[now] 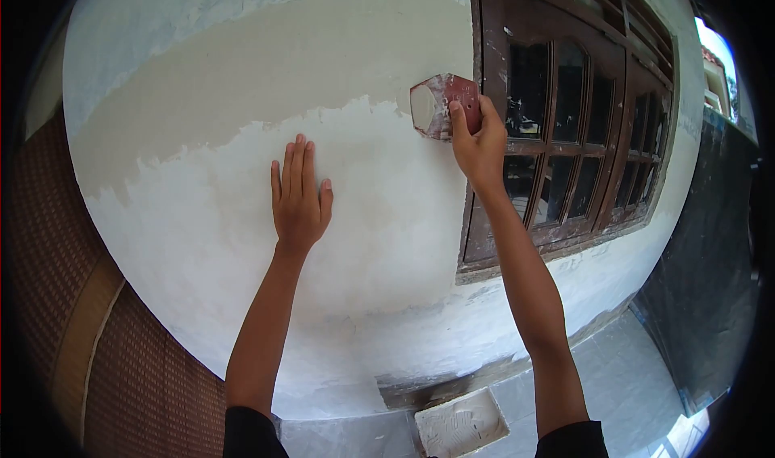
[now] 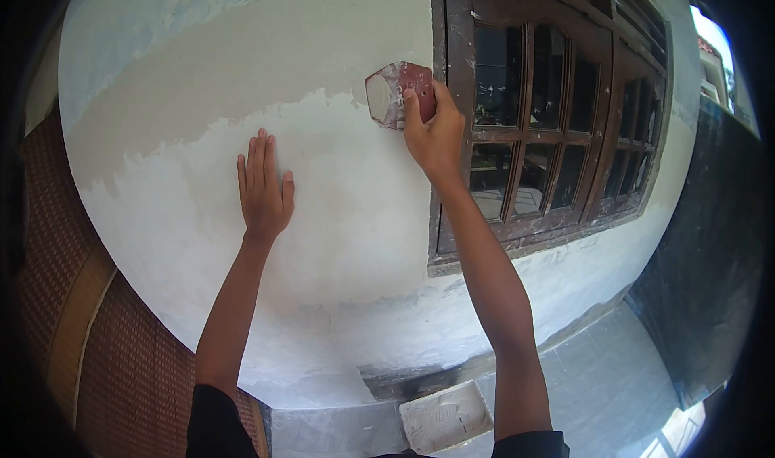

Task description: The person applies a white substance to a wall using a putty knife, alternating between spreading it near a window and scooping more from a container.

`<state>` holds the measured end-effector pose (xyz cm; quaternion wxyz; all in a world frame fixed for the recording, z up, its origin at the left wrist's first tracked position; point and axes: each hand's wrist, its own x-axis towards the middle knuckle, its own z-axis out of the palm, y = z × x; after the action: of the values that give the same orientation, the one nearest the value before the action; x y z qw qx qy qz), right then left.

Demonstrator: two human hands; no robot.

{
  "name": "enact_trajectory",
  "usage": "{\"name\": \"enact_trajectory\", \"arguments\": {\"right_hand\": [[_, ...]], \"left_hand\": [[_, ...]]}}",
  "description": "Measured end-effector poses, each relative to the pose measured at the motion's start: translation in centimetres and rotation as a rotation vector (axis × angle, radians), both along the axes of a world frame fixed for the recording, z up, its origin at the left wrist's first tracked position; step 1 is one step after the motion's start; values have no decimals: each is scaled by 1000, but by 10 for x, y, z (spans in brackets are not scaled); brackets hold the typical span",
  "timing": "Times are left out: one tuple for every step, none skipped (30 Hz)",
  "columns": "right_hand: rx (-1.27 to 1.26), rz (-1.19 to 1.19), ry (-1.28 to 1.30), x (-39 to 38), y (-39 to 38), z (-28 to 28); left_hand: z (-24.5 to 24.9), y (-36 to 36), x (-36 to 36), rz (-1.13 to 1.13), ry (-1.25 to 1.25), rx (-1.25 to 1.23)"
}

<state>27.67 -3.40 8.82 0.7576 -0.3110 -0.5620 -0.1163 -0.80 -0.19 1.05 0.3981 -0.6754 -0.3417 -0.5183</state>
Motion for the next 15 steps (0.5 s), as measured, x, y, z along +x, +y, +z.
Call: {"name": "enact_trajectory", "arguments": {"right_hand": [[26, -50, 8, 3, 1, 0], [1, -93, 10, 10, -5, -2], [2, -91, 9, 17, -7, -4], [22, -16, 63, 24, -7, -8], [42, 57, 117, 29, -7, -10], [55, 111, 114, 31, -5, -10], [58, 111, 112, 30, -1, -11], [34, 149, 96, 21, -3, -9], [7, 185, 84, 12, -4, -9], [44, 150, 14, 5, -4, -7], [43, 150, 15, 5, -5, -6], [-1, 53, 8, 6, -5, -5], [-45, -45, 0, 6, -5, -4], [15, -64, 17, 15, -2, -6], [14, -62, 17, 25, -4, -8]], "left_hand": [[0, 0, 0, 1, 0, 0], [0, 1, 0, 4, 1, 5], [0, 1, 0, 7, 2, 10], [0, 1, 0, 8, 1, 10], [-1, 1, 1, 9, -1, 11], [-1, 1, 2, 9, -6, 14], [0, 2, 2, 10, -8, 17], [0, 2, 1, 13, -7, 21], [-1, 2, 1, 14, -3, 22], [-1, 2, 1, 13, -1, 19], [0, 1, 1, 11, 1, 12], [0, 1, 0, 9, 1, 4], [0, 1, 0, 10, 1, 3], [0, 1, 0, 9, 2, 6], [0, 1, 0, 9, 1, 9]]}}
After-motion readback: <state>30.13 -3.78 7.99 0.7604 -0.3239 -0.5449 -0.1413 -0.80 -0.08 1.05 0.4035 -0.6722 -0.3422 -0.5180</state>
